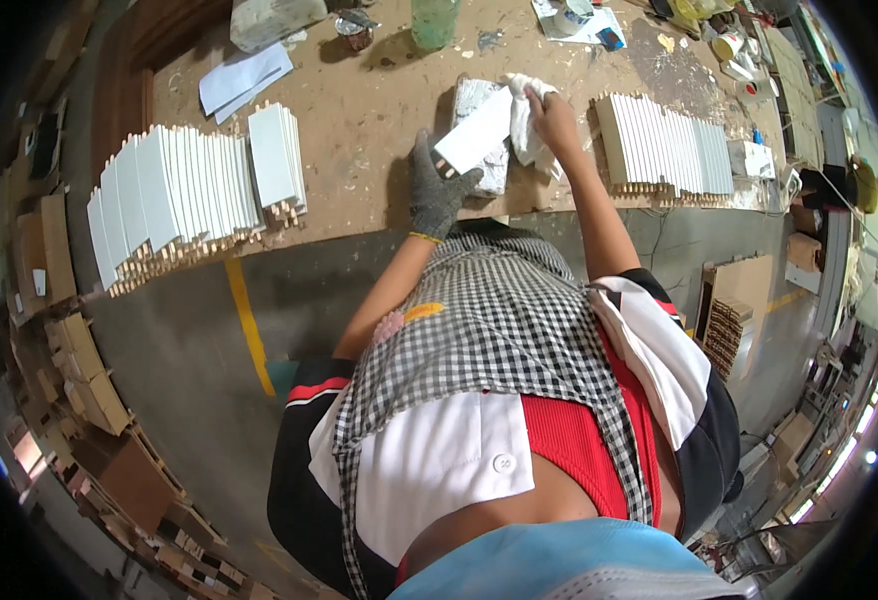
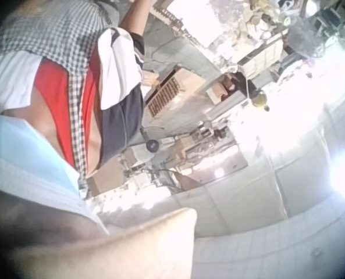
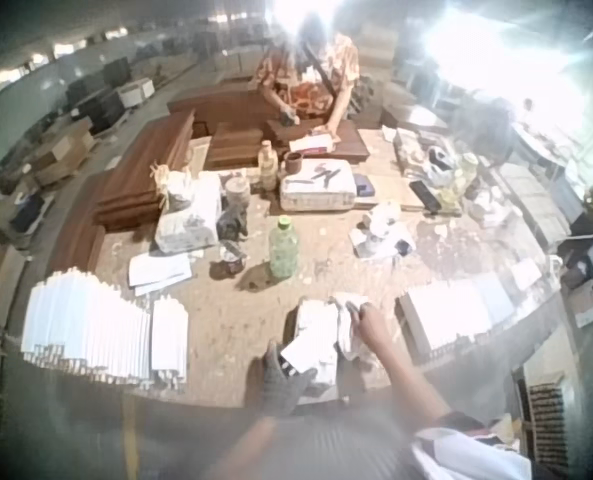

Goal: The person wipes white rectangular panels with a cloth and applies blue stickers to their surfaces.

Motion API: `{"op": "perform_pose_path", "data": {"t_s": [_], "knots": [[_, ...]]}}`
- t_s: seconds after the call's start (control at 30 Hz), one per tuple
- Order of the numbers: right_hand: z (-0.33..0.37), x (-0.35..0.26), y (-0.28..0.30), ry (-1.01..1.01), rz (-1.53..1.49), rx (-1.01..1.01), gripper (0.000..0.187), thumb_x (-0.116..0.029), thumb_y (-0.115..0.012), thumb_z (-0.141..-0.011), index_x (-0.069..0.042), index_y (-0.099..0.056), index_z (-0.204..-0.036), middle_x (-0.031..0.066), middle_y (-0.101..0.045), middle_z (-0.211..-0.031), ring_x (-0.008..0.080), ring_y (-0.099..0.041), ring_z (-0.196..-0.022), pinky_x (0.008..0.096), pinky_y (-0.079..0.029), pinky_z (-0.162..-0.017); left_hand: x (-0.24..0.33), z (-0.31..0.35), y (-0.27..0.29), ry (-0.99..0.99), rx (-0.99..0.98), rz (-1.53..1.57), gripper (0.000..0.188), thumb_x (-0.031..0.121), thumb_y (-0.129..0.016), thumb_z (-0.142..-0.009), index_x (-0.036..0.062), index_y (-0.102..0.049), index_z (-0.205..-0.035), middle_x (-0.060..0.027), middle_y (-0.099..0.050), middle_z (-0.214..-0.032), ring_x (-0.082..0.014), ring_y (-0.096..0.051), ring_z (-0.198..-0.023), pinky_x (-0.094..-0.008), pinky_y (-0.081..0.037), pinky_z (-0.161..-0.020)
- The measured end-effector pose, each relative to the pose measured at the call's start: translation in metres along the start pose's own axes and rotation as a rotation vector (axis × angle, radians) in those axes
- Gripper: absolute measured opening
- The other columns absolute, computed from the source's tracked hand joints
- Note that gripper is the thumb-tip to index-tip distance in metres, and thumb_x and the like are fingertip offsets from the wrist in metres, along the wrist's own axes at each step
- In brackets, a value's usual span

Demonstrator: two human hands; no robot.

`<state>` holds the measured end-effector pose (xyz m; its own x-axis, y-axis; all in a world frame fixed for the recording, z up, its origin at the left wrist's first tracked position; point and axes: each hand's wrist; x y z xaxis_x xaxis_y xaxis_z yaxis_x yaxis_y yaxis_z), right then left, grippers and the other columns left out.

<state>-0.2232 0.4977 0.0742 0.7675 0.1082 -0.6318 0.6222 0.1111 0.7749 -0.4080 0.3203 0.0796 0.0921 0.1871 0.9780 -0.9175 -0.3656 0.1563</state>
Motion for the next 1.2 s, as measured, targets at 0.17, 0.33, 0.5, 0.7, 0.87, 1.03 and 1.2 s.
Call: {"op": "perform_pose_path", "data": {"t_s": [0.17, 0.33, 0.5, 0.7, 0.87, 1.03, 1.2], "knots": [[0.014, 0.027, -0.008, -0.18, -0.252, 0.173, 0.057, -0.046, -0.061, -0.098, 0.004, -0.056, -0.07, 0.0154, -0.056, -0.06, 0.0248, -0.051, -0.056, 0.0413, -0.043, -0.056, 0.005, -0.005, 0.003, 0.389, 0.01, 0.28, 0.069, 0.013, -0.079, -0.084, 0.0006, -0.041, -0.141, -0.0145, -0.057, -0.129, -0.0242, -0.058, -0.115, -0.0381, -0.047, -0.1], [0.068, -0.077, 0.032, 0.005, -0.252, 0.151, 0.031, -0.029, -0.066, -0.093, 0.001, -0.065, -0.1, 0.016, -0.069, -0.084, 0.0255, -0.067, -0.078, 0.0398, -0.051, -0.069, 0.042, 0.002, 0.016, -0.008, -0.018, -0.063, 0.055, 0.008, -0.067, -0.091, -0.0005, -0.043, -0.14, -0.0187, -0.061, -0.125, -0.0269, -0.063, -0.106, -0.0366, -0.051, -0.092], [0.103, -0.07, -0.008, 0.768, 0.083, 0.015, 0.035, -0.021, -0.068, -0.087, -0.005, -0.065, -0.117, 0.0163, -0.061, -0.127, 0.0319, -0.05, -0.133, 0.0538, -0.009, -0.124, 0.022, 0.011, 0.009, -0.19, -0.087, -0.376, 0.072, 0.022, -0.063, -0.095, 0.0103, -0.026, -0.156, -0.0243, -0.065, -0.121, -0.0428, -0.066, -0.1, -0.0455, -0.055, -0.08], [0.0, 0.039, 0.019, -0.305, -0.072, 0.08, 0.048, -0.038, -0.051, -0.102, 0.007, -0.068, -0.1, 0.0257, -0.067, -0.078, 0.0414, -0.068, -0.08, 0.0465, -0.05, -0.072, 0.021, 0.016, 0.008, -0.308, -0.11, -0.41, 0.064, 0.005, -0.058, -0.095, 0.012, -0.032, -0.153, -0.0155, -0.067, -0.125, -0.0356, -0.066, -0.108, -0.0443, -0.053, -0.09], [0.003, 0.052, 0.059, -0.288, -0.406, 0.492, 0.05, -0.04, -0.058, -0.1, 0.009, -0.063, -0.089, 0.0187, -0.066, -0.079, 0.023, -0.065, -0.078, 0.0403, -0.049, -0.066, 0.006, -0.003, 0.021, -0.756, -0.027, -0.629, 0.043, 0.007, -0.061, -0.089, 0.0077, -0.056, -0.131, -0.0186, -0.06, -0.131, -0.0365, -0.054, -0.124, -0.0519, -0.038, -0.109], [0.039, -0.029, 0.055, -0.015, -0.616, 0.248, 0.027, -0.025, -0.059, -0.1, 0.001, -0.065, -0.101, 0.0082, -0.068, -0.088, 0.0141, -0.06, -0.071, 0.0285, -0.047, -0.06, 0.011, 0.019, 0.014, -0.57, -0.009, -0.67, 0.078, 0.026, -0.078, -0.079, 0.0109, -0.042, -0.147, -0.019, -0.041, -0.151, -0.0344, -0.042, -0.138, -0.0504, -0.033, -0.114], [0.093, -0.06, 0.001, 1.131, 0.028, -0.173, 0.037, -0.03, -0.066, -0.092, 0.003, -0.068, -0.106, 0.0204, -0.062, -0.123, 0.04, -0.06, -0.11, 0.0512, -0.05, -0.094, -0.04, 0.019, -0.014, -0.009, 0.053, 0.207, 0.092, 0.012, -0.076, -0.084, 0.0001, -0.019, -0.155, -0.0184, -0.046, -0.148, -0.0263, -0.05, -0.132, -0.0371, -0.042, -0.11]]}}
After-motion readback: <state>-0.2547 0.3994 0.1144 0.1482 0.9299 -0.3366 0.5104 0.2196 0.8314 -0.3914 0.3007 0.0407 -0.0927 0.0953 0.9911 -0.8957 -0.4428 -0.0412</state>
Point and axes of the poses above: each hand's wrist, its own z-axis away from the middle knuckle, its own y-axis out of the back of the hand, x = y × z
